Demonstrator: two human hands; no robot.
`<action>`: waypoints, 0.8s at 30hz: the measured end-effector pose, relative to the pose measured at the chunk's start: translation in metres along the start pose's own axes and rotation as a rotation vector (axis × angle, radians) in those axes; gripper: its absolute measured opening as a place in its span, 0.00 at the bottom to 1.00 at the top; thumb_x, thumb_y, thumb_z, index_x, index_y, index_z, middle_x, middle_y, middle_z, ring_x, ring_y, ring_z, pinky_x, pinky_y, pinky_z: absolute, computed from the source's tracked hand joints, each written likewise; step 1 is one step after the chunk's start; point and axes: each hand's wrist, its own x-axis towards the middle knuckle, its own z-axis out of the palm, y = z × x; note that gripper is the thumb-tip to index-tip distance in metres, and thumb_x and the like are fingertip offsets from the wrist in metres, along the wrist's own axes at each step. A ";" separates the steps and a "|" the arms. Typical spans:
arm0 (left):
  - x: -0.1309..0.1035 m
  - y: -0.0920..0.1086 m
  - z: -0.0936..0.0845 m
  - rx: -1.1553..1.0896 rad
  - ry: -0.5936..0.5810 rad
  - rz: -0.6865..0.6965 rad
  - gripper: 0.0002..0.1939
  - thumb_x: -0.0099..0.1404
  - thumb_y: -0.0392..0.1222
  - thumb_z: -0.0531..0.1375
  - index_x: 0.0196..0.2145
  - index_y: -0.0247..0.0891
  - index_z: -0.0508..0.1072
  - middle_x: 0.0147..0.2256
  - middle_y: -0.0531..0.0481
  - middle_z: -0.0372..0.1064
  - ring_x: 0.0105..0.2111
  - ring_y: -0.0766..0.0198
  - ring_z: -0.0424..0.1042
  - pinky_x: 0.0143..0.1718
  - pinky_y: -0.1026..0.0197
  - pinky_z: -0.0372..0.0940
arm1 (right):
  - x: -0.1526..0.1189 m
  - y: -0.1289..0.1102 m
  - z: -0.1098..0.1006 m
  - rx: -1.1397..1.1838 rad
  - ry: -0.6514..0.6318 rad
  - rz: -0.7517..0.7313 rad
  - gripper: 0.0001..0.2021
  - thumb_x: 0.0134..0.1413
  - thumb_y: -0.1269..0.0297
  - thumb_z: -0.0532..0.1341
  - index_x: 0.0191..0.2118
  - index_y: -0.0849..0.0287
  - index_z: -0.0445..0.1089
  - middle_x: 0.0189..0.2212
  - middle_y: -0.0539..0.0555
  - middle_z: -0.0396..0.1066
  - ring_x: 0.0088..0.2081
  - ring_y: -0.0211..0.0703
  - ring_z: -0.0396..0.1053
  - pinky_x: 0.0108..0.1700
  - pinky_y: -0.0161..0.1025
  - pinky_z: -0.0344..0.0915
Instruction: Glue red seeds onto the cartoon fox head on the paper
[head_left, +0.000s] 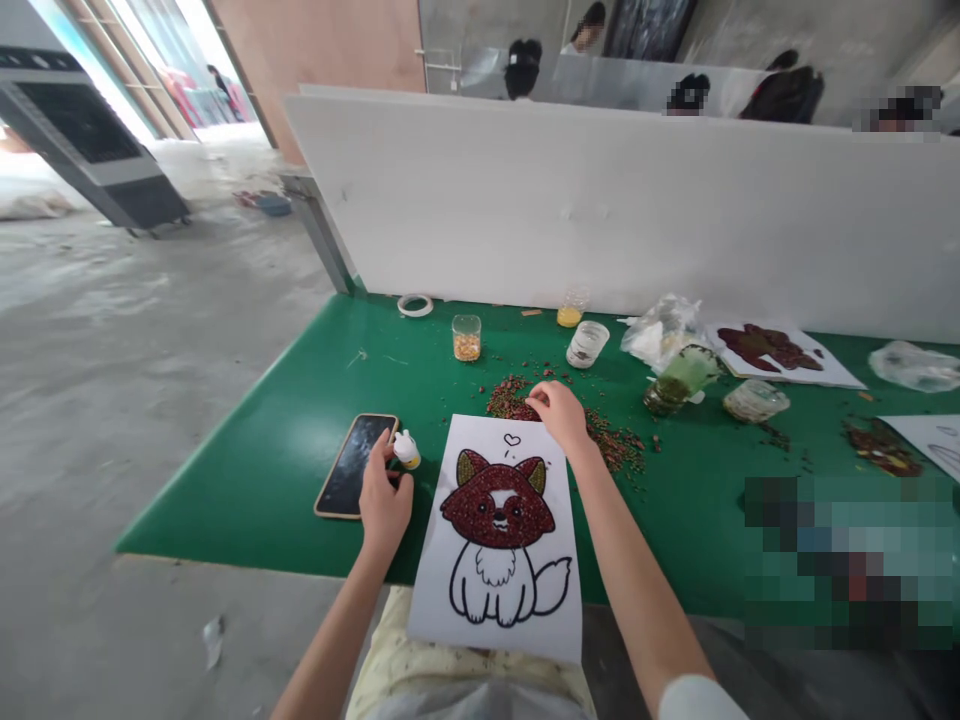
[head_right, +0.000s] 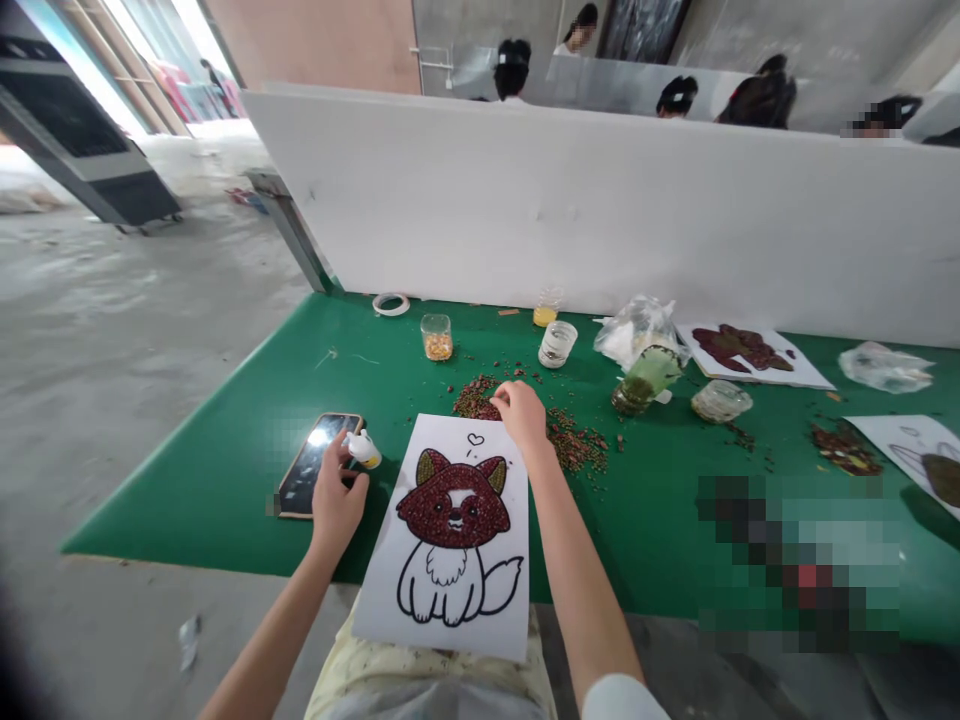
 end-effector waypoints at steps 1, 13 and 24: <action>0.000 0.000 0.000 -0.002 -0.002 -0.003 0.33 0.54 0.30 0.51 0.59 0.38 0.55 0.49 0.41 0.64 0.43 0.58 0.68 0.40 0.57 0.66 | 0.011 0.001 0.003 -0.048 -0.028 0.000 0.03 0.53 0.67 0.59 0.30 0.57 0.69 0.30 0.52 0.67 0.33 0.40 0.64 0.33 0.35 0.56; -0.004 0.001 -0.001 0.084 -0.029 -0.051 0.32 0.54 0.30 0.52 0.58 0.41 0.58 0.45 0.46 0.66 0.34 0.62 0.68 0.38 0.59 0.65 | 0.039 0.006 0.039 -0.075 -0.051 -0.038 0.07 0.55 0.68 0.56 0.31 0.57 0.72 0.35 0.54 0.67 0.38 0.42 0.64 0.33 0.35 0.55; -0.004 -0.001 0.000 0.083 -0.046 -0.047 0.31 0.55 0.31 0.52 0.57 0.39 0.57 0.47 0.45 0.65 0.36 0.61 0.68 0.39 0.59 0.65 | 0.041 0.002 0.040 -0.136 -0.044 -0.050 0.06 0.52 0.69 0.56 0.28 0.57 0.70 0.35 0.54 0.68 0.38 0.42 0.63 0.31 0.35 0.55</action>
